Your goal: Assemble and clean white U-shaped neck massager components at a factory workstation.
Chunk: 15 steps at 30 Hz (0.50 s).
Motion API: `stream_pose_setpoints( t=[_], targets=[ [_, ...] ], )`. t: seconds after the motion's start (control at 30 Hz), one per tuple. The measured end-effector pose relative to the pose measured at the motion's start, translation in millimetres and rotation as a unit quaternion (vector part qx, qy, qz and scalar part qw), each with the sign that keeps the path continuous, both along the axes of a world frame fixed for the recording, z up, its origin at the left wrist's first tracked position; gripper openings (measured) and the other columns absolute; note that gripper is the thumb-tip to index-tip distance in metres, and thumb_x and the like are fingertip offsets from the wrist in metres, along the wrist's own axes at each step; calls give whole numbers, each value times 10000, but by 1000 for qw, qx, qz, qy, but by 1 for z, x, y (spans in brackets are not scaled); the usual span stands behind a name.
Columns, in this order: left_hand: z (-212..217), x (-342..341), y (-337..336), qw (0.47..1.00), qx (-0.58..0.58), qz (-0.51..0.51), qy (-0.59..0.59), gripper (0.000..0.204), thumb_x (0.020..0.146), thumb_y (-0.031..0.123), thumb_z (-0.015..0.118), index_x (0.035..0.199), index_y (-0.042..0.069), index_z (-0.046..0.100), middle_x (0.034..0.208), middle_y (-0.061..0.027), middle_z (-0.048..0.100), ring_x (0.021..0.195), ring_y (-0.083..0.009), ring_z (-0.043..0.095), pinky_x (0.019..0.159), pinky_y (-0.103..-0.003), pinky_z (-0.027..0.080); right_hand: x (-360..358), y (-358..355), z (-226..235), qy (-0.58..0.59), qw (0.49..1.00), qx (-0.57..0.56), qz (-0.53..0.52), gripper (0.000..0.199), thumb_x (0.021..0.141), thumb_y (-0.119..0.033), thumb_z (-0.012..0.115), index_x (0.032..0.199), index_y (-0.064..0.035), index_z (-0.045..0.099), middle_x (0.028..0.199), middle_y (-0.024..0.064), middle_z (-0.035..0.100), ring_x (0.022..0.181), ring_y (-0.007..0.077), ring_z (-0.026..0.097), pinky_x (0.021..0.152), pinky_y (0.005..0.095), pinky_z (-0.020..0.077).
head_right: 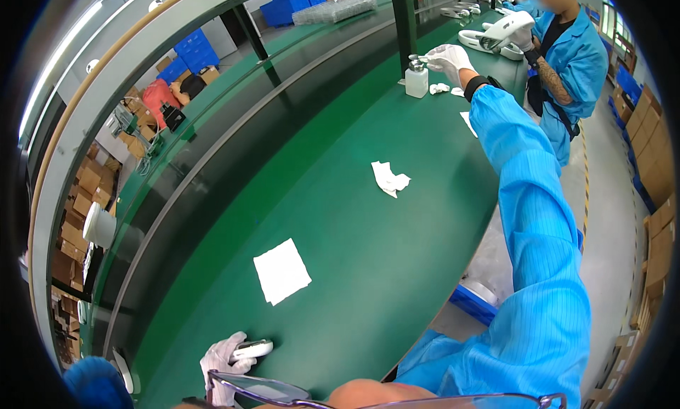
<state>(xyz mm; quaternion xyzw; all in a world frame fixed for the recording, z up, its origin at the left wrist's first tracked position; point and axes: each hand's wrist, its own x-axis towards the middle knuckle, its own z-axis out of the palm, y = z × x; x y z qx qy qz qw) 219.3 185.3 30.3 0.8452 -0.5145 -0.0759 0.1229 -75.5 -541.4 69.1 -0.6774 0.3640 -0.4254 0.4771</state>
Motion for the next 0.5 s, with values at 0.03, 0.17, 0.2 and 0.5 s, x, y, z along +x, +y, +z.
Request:
stream_pose_setpoints(
  t=[0.03, 0.17, 0.2, 0.5],
  targets=[
    [-4, 2, 3, 1000, 7, 2, -10, 560, 625, 283, 836, 1141, 147, 665, 988, -85, 720, 933, -314, 671, 843, -408, 527, 8, -6, -3, 71, 993, -57, -71, 200, 870, -118, 712, 1016, 19, 697, 847, 82, 705, 737, 153, 684, 647, 260, 545],
    [-7, 10, 13, 999, 22, -25, -17, 545, 761, 304, 761, 1272, 175, 622, 1147, -81, 687, 1039, -315, 639, 911, -419, 510, 28, -25, -18, 202, 942, -223, -147, 187, 883, -186, 697, 1015, -57, 723, 904, 115, 728, 737, 204, 705, 665, 315, 553],
    [-5, 11, 13, 999, 24, -42, -15, 527, 833, 313, 727, 1330, 190, 602, 1227, -78, 671, 1089, -313, 623, 944, -420, 497, 28, -32, -23, 204, 941, -224, -148, 187, 883, -186, 697, 1015, -57, 723, 904, 115, 728, 737, 204, 705, 665, 315, 553],
    [8, 5, 4, 998, 41, 6, 52, 565, 773, 222, 781, 1309, 147, 617, 1207, -86, 681, 1087, -292, 636, 961, -398, 495, 41, -37, -44, 384, 813, -393, -194, 144, 888, -195, 647, 924, -116, 763, 955, 164, 671, 868, 373, 677, 791, 425, 541]
  ],
)
